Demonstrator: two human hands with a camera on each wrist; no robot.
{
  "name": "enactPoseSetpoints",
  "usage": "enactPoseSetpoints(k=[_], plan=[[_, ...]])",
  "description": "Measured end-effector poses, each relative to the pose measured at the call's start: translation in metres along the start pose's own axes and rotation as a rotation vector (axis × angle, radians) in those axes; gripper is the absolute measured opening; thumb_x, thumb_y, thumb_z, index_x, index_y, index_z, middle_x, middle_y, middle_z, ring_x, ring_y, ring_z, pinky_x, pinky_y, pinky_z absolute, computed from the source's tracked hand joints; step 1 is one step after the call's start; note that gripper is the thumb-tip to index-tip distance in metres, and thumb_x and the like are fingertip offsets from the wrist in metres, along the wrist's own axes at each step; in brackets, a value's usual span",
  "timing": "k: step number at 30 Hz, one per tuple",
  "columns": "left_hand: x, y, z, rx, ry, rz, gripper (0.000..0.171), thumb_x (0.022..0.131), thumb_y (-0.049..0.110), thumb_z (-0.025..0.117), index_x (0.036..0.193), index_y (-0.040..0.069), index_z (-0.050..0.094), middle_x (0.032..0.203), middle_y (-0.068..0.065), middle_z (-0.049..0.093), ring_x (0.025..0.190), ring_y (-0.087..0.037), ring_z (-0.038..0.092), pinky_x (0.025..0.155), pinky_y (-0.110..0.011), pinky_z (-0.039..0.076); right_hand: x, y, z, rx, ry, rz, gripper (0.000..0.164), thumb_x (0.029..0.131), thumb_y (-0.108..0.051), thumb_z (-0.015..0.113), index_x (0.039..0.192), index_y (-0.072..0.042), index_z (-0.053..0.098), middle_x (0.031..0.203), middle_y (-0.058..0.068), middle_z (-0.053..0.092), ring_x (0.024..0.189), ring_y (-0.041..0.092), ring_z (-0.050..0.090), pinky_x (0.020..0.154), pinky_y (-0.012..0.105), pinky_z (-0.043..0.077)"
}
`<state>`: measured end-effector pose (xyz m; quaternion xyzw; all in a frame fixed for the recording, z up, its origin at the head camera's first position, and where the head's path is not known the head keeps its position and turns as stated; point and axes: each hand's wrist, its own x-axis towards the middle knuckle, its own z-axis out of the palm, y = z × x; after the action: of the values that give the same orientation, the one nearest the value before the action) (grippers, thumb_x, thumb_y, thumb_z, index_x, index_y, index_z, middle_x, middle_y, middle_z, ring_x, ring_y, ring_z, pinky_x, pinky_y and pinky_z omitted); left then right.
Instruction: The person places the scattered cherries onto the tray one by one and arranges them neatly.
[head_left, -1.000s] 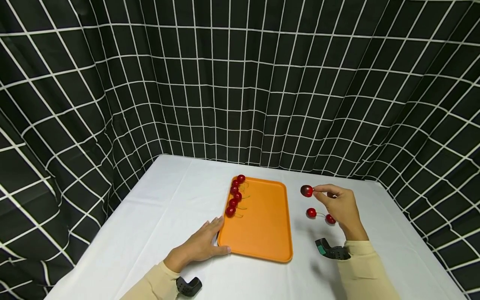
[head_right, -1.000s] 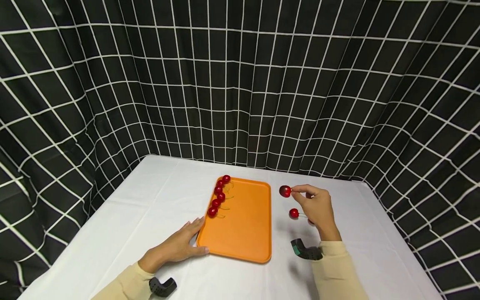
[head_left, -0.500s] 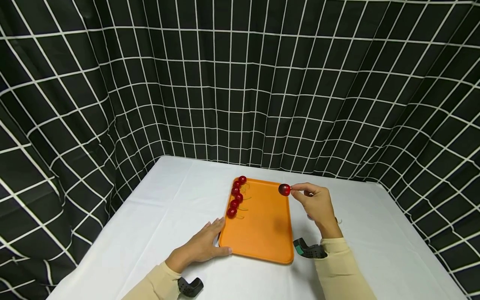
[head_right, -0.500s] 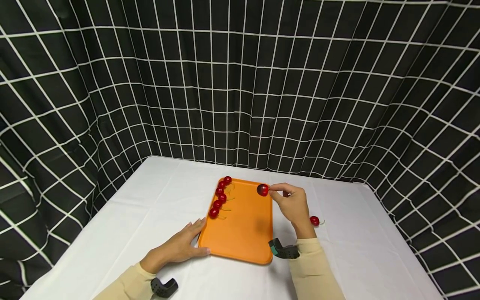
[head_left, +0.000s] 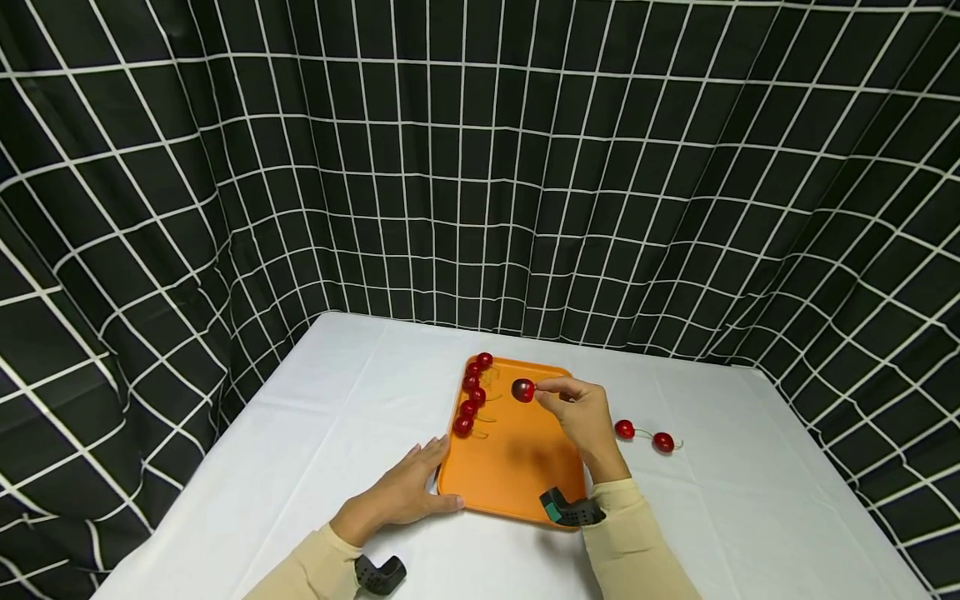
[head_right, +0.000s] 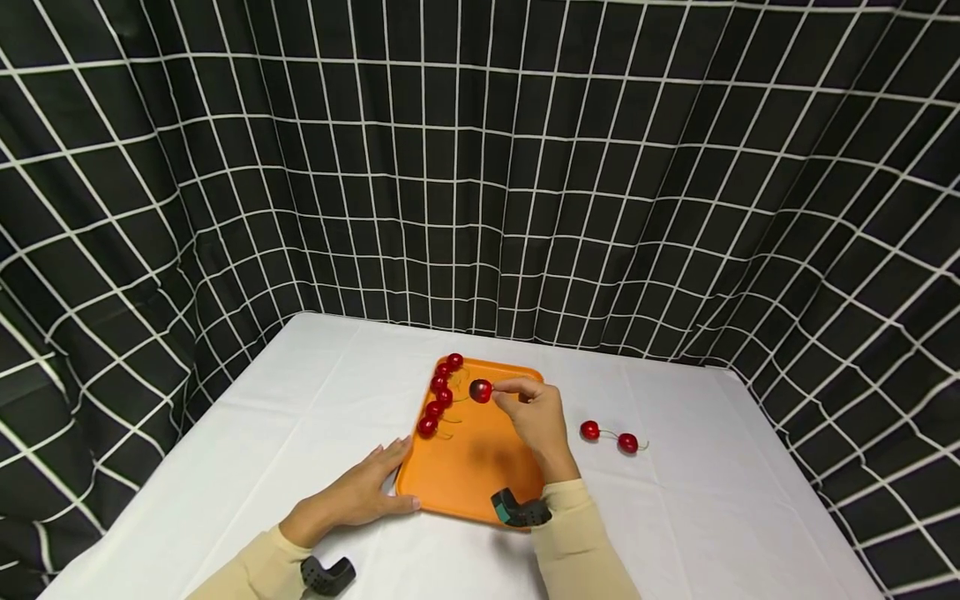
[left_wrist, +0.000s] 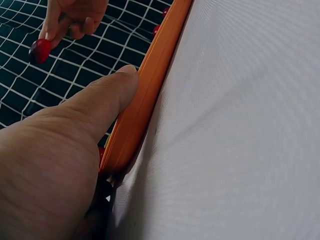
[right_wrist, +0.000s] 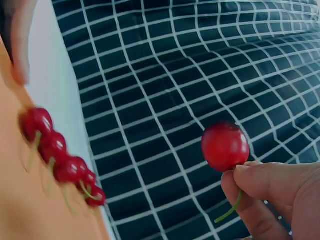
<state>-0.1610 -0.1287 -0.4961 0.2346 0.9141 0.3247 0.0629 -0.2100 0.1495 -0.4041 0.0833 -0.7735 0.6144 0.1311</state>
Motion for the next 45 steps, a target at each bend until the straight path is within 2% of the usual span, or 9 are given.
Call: enactPoseSetpoints(k=[7,10,14,21,28,38,45], plan=[[-0.002,0.002,0.001,-0.003,-0.013,-0.025,0.105,0.078,0.065,0.066,0.152,0.002,0.026,0.157,-0.009,0.023,0.143,-0.025,0.017,0.116,-0.044,0.008,-0.008,0.012,0.027,0.014,-0.010,0.071,0.006,0.084,-0.007,0.076,0.089,-0.005,0.077,0.091,0.007,0.069,0.077,0.024,0.046,0.055,0.025,0.034],[-0.002,0.003,0.000,0.001,-0.022,-0.045,0.105,0.078,0.066,0.066,0.152,0.005,0.025,0.157,-0.007,0.022,0.143,-0.024,0.016,0.116,-0.044,0.008,-0.011,0.016,0.039,-0.004,-0.018,0.074,0.005,0.083,-0.005,0.075,0.087,-0.007,0.078,0.090,0.005,0.070,0.079,0.023,0.049,0.058,0.026,0.039],[-0.002,0.002,-0.001,0.009,-0.025,-0.060,0.104,0.078,0.067,0.066,0.153,0.007,0.025,0.157,-0.006,0.021,0.144,-0.023,0.015,0.116,-0.044,0.009,-0.013,0.023,0.054,-0.061,-0.053,0.086,0.006,0.083,-0.006,0.074,0.086,-0.010,0.078,0.090,0.001,0.070,0.082,0.021,0.051,0.064,0.028,0.042],[-0.001,0.002,-0.002,0.009,-0.021,-0.037,0.103,0.080,0.065,0.065,0.152,0.004,0.025,0.157,-0.009,0.022,0.143,-0.024,0.016,0.116,-0.044,0.008,-0.020,0.036,0.074,-0.139,-0.132,0.129,0.008,0.081,-0.001,0.075,0.085,-0.008,0.078,0.084,0.002,0.070,0.071,0.019,0.053,0.057,0.027,0.043],[-0.002,0.002,-0.002,0.001,-0.022,-0.026,0.103,0.080,0.066,0.065,0.153,0.005,0.025,0.157,-0.009,0.023,0.143,-0.024,0.016,0.117,-0.043,0.007,-0.025,0.044,0.083,-0.228,-0.180,0.108,0.009,0.078,-0.002,0.076,0.081,-0.010,0.078,0.083,-0.001,0.070,0.065,0.016,0.050,0.052,0.026,0.040],[-0.001,0.001,-0.002,0.012,-0.006,-0.003,0.103,0.081,0.065,0.064,0.153,0.003,0.024,0.157,-0.010,0.023,0.143,-0.024,0.017,0.117,-0.042,0.008,-0.028,0.051,0.089,-0.353,-0.182,0.016,0.008,0.078,-0.007,0.078,0.080,-0.014,0.079,0.082,-0.005,0.070,0.082,0.017,0.059,0.071,0.034,0.050],[-0.001,0.000,-0.001,0.010,-0.001,0.000,0.103,0.081,0.066,0.064,0.152,0.002,0.026,0.156,-0.010,0.023,0.143,-0.024,0.017,0.116,-0.042,0.008,-0.029,0.051,0.092,-0.418,-0.171,0.017,0.009,0.078,-0.010,0.079,0.079,-0.019,0.079,0.081,-0.007,0.070,0.081,0.016,0.059,0.070,0.032,0.049]])
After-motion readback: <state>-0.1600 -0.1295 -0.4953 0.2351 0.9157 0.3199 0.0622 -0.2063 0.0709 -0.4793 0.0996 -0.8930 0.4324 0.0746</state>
